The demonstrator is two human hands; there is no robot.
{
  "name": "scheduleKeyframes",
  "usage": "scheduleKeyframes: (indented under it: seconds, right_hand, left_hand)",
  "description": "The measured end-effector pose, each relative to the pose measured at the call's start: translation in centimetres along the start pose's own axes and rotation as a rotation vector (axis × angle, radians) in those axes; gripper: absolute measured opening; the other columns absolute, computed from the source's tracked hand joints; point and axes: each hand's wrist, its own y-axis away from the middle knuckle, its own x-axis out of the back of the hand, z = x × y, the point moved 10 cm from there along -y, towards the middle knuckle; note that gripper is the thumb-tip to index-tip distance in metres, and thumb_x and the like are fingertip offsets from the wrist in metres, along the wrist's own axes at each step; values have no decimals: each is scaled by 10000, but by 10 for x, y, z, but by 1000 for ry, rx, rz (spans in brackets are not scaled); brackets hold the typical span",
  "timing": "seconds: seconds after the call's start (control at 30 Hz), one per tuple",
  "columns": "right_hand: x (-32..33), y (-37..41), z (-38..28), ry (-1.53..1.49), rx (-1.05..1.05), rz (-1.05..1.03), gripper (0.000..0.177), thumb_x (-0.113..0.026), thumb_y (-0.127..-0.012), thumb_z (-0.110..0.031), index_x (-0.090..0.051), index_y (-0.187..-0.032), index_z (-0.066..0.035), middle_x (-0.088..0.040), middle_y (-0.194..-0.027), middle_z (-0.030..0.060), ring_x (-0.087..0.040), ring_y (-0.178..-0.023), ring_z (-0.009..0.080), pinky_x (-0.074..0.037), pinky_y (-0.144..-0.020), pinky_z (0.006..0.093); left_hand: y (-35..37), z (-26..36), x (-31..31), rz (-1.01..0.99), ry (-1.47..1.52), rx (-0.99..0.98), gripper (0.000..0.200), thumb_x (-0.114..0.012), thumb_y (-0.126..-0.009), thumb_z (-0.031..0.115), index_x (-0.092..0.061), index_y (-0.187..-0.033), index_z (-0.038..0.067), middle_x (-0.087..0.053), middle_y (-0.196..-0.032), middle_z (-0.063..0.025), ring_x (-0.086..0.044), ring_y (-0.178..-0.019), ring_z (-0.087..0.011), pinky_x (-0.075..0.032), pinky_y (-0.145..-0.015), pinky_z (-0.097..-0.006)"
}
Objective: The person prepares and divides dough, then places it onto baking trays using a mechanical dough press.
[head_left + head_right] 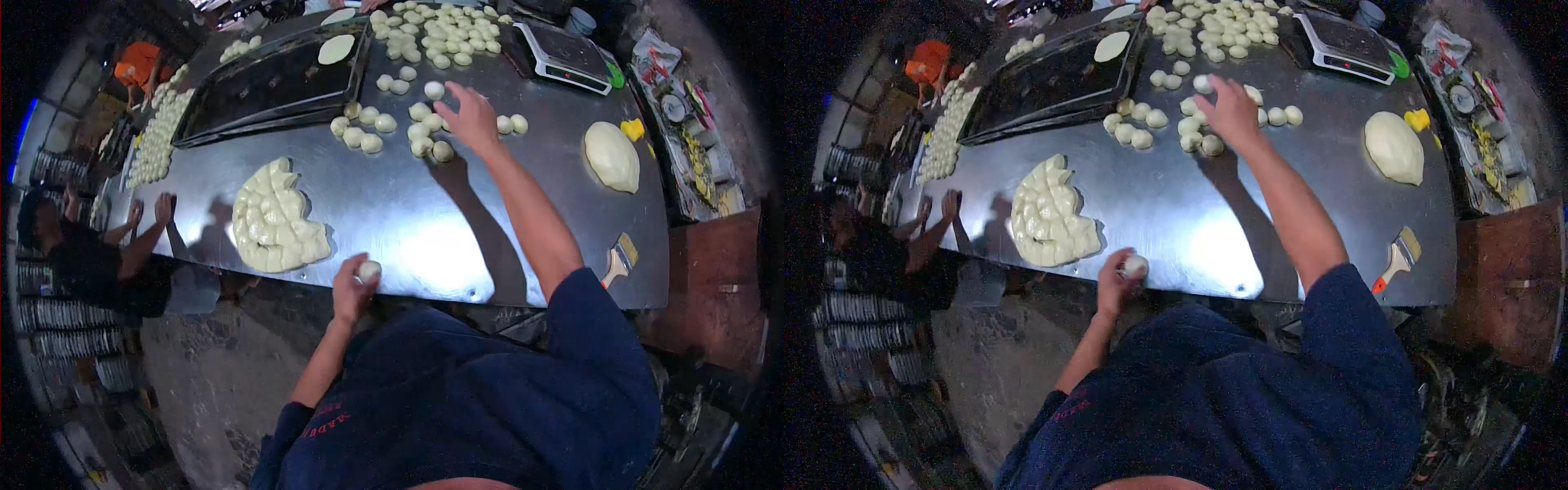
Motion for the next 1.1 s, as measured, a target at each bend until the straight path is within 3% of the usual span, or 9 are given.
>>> scheduleKeyframes:
  seconds: [0.17,0.37,0.4,0.5,0.53,0.73,0.8,0.97,1.1]
  right_hand:
    - [-49,184,-165,-732,276,-711,559,-741,-748,-183,-588,-1285,-159,-608,-1190,135,-615,-1067,326,-520,-909,383]
    - [6,38,-92,-560,94,19,482,-736,-839,-335,-603,-1217,-67,-642,-1007,112,-656,-793,236,-536,-711,358]
    - [10,14,-91,-14,144,98,536,-717,-848,-370,-582,-1260,-55,-609,-1091,144,-653,-783,280,-518,-793,386]
    - [-56,11,-39,214,444,58,523,-702,-854,-391,-593,-1250,-68,-572,-1157,170,-651,-842,306,-496,-842,408]
    - [-91,25,-32,-58,128,-203,468,-684,-862,-393,-628,-1199,-73,-603,-1114,166,-639,-920,324,-494,-837,420]
    - [-264,203,-268,-431,183,-363,335,-697,-799,-266,-566,-974,-12,-541,-1020,211,-535,-964,399,-423,-818,494]
    - [-265,193,-296,-510,118,-432,257,-679,-815,-174,-547,-961,-8,-573,-983,211,-560,-892,426,-462,-766,476]
    - [-266,198,-210,-658,85,-950,242,-722,-813,-162,-598,-959,-14,-627,-825,97,-539,-743,158,-474,-690,336]
    - [-171,200,-102,-536,-59,-944,166,-719,-755,-130,-598,-816,-34,-579,-728,34,-524,-703,111,-453,-648,295]
  left_hand:
    - [-1,45,42,132,249,44,572,-738,-822,95,-491,-1330,9,-614,-1096,-115,-605,-1039,-175,-524,-856,-333]
    - [-6,73,88,197,217,-146,397,-719,-856,129,-611,-1225,32,-632,-1145,-123,-641,-1008,-211,-537,-829,-310]
    - [-3,44,103,265,115,-180,255,-699,-870,119,-678,-1100,10,-674,-1034,-122,-654,-943,-183,-530,-800,-300]
    - [29,-45,144,469,324,149,186,-656,-906,124,-687,-1027,-14,-696,-928,-100,-643,-858,-118,-513,-751,-266]
    - [41,-69,155,532,405,203,182,-644,-917,129,-684,-1016,-18,-696,-924,-92,-636,-845,-101,-508,-743,-260]
    - [26,-81,195,729,356,300,195,-655,-897,118,-667,-1041,-13,-691,-953,-112,-652,-871,-157,-508,-795,-299]
    - [1,-32,189,794,-127,-262,229,-616,-908,152,-654,-1064,-11,-653,-1079,-193,-638,-998,-292,-483,-903,-389]
    - [-40,-49,104,175,-534,-167,635,-509,-966,341,-313,-1470,8,-228,-1552,-232,-202,-1437,-419,-170,-1167,-508]
    - [-29,-43,95,240,-645,-148,647,-556,-944,378,-371,-1443,9,-204,-1558,-234,-178,-1440,-435,-155,-1159,-553]
